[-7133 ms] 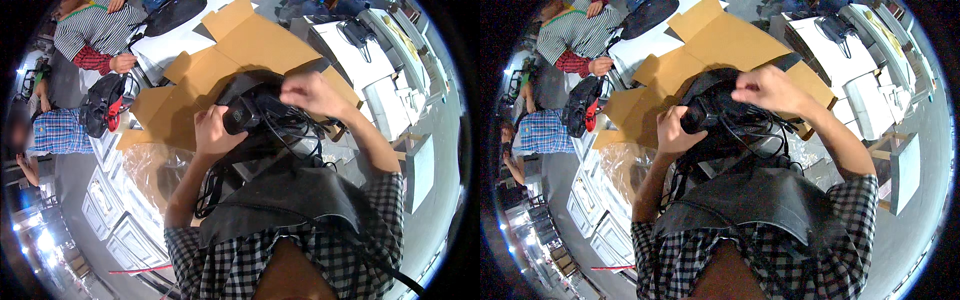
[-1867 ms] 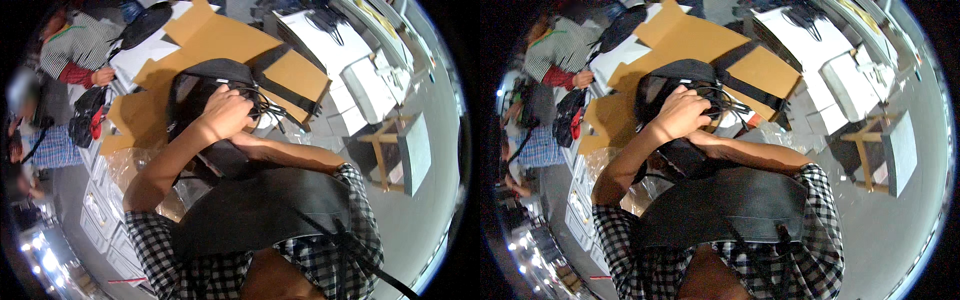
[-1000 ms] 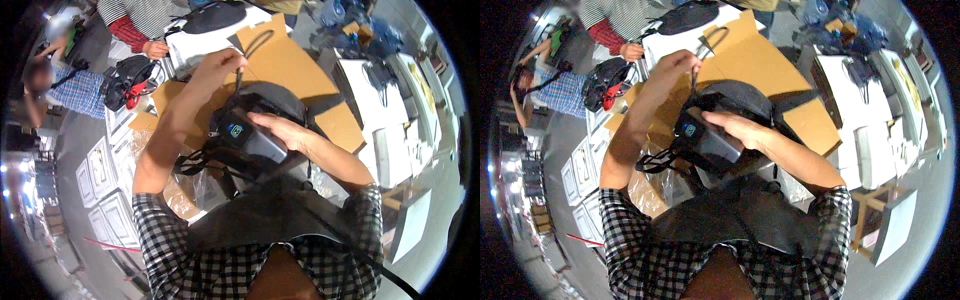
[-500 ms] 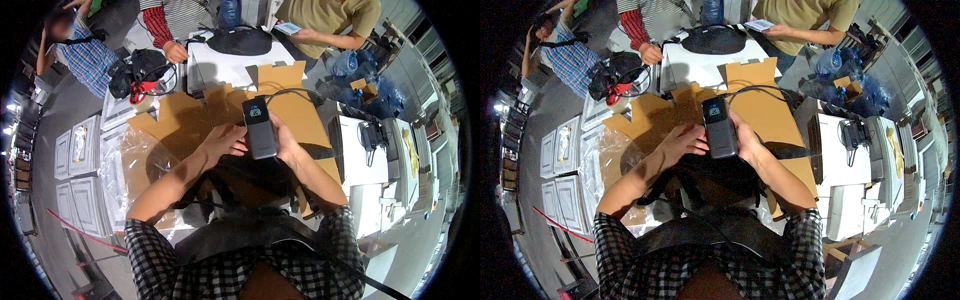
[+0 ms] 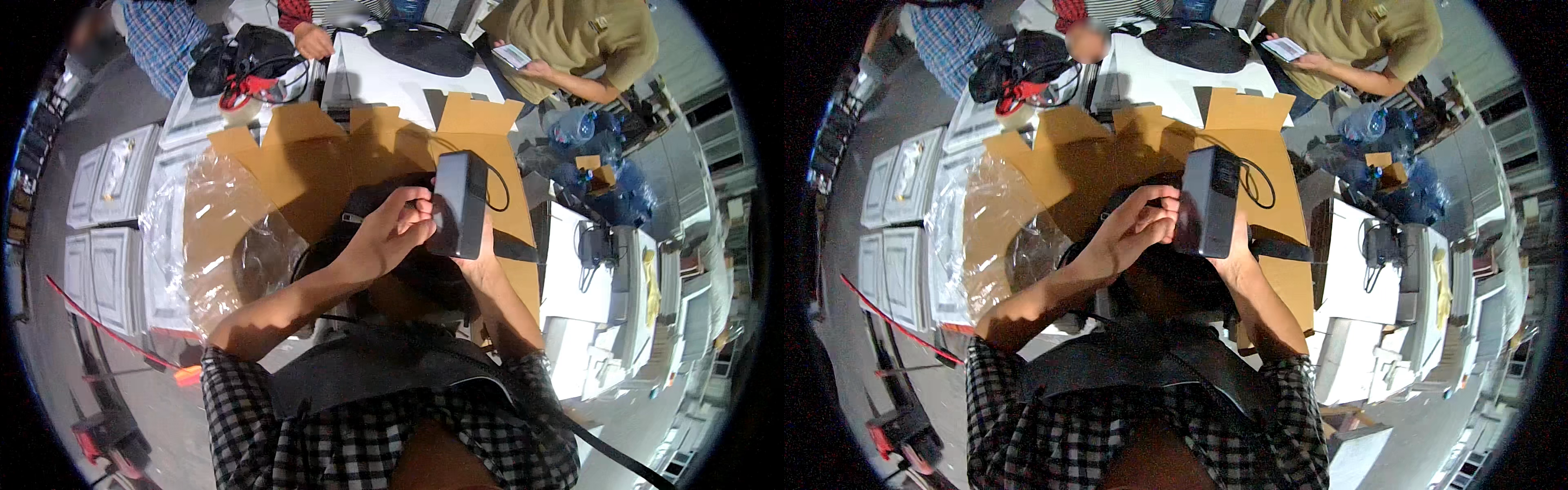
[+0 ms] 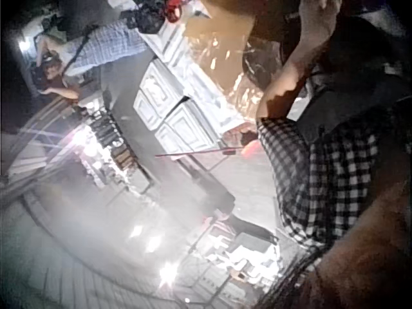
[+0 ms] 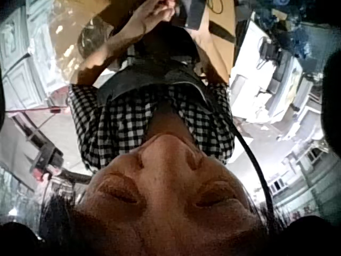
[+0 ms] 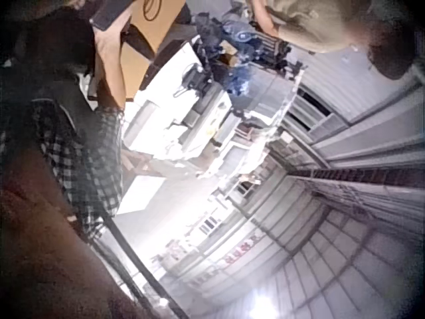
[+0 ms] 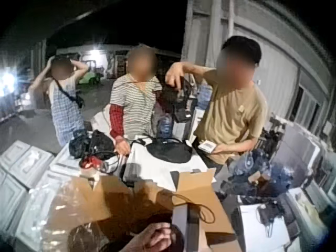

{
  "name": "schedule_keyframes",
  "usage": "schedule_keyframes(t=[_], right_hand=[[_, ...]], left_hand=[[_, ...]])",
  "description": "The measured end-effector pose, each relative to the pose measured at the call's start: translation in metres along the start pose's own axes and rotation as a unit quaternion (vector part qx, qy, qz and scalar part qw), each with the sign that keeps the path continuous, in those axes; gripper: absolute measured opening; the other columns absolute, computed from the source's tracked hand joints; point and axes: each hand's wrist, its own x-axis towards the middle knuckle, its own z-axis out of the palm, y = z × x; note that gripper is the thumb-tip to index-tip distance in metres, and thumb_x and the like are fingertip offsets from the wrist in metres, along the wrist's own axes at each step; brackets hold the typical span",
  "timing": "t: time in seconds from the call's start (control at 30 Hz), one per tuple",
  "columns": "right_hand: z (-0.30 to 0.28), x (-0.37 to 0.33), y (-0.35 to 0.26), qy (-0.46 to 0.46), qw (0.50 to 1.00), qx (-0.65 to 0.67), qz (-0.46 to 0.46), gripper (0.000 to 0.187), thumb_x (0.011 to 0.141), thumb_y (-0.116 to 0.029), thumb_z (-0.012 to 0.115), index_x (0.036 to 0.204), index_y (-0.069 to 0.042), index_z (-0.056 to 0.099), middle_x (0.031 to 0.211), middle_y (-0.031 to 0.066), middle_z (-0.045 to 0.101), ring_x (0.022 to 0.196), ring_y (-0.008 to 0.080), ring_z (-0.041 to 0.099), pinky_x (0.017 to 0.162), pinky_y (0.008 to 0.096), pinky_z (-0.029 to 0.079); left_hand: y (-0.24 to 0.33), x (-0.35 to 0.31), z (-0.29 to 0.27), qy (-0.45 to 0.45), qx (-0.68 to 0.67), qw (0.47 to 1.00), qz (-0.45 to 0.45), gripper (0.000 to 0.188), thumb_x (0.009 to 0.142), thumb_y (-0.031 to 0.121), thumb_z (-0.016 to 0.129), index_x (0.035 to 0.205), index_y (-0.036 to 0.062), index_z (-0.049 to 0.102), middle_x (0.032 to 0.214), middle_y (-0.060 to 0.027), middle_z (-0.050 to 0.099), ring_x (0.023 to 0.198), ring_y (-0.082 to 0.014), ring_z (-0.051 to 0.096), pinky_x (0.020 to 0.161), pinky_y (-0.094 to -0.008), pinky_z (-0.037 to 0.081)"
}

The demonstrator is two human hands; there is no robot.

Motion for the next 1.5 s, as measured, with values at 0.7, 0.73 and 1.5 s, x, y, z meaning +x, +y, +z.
schedule_keyframes(t=[0.7, 0.73, 1.5], right_hand=[[0.012, -0.02, 0.009, 0.135, 0.867, -0.464, -0.126, 0.04, 0.093, -0.012, 0.044, 0.129, 0.006, 0.038, 0.117, 0.0127, 0.055, 0.103, 0.0222, 0.056, 0.085, 0.0326, 0.047], [0.01, -0.022, 0.006, 0.131, 0.824, -0.526, -0.164, 0.04, 0.09, -0.008, 0.046, 0.128, 0.003, 0.041, 0.115, 0.0132, 0.055, 0.103, 0.0234, 0.056, 0.086, 0.0326, 0.046], [0.006, -0.027, 0.0, 0.137, 0.614, -0.72, -0.291, 0.055, 0.072, 0.012, 0.044, 0.125, -0.004, 0.051, 0.085, 0.0145, 0.052, 0.082, 0.0273, 0.055, 0.079, 0.0315, 0.045]], left_hand=[[-0.054, 0.015, -0.029, -0.065, -0.121, 0.989, -0.058, 0.053, 0.093, 0.036, 0.048, 0.134, 0.0048, 0.036, 0.128, -0.0103, 0.048, 0.117, -0.0221, 0.048, 0.101, -0.0391, 0.036], [-0.061, 0.016, -0.036, -0.07, -0.01, 0.997, -0.022, 0.053, 0.093, 0.036, 0.048, 0.134, 0.0048, 0.036, 0.128, -0.0106, 0.047, 0.118, -0.0223, 0.047, 0.102, -0.039, 0.036], [-0.04, 0.016, 0.003, 0.039, -0.166, 0.985, -0.036, 0.056, 0.085, 0.018, 0.061, 0.133, 0.0044, 0.034, 0.122, -0.0064, 0.05, 0.112, -0.0167, 0.049, 0.097, -0.0325, 0.037]])
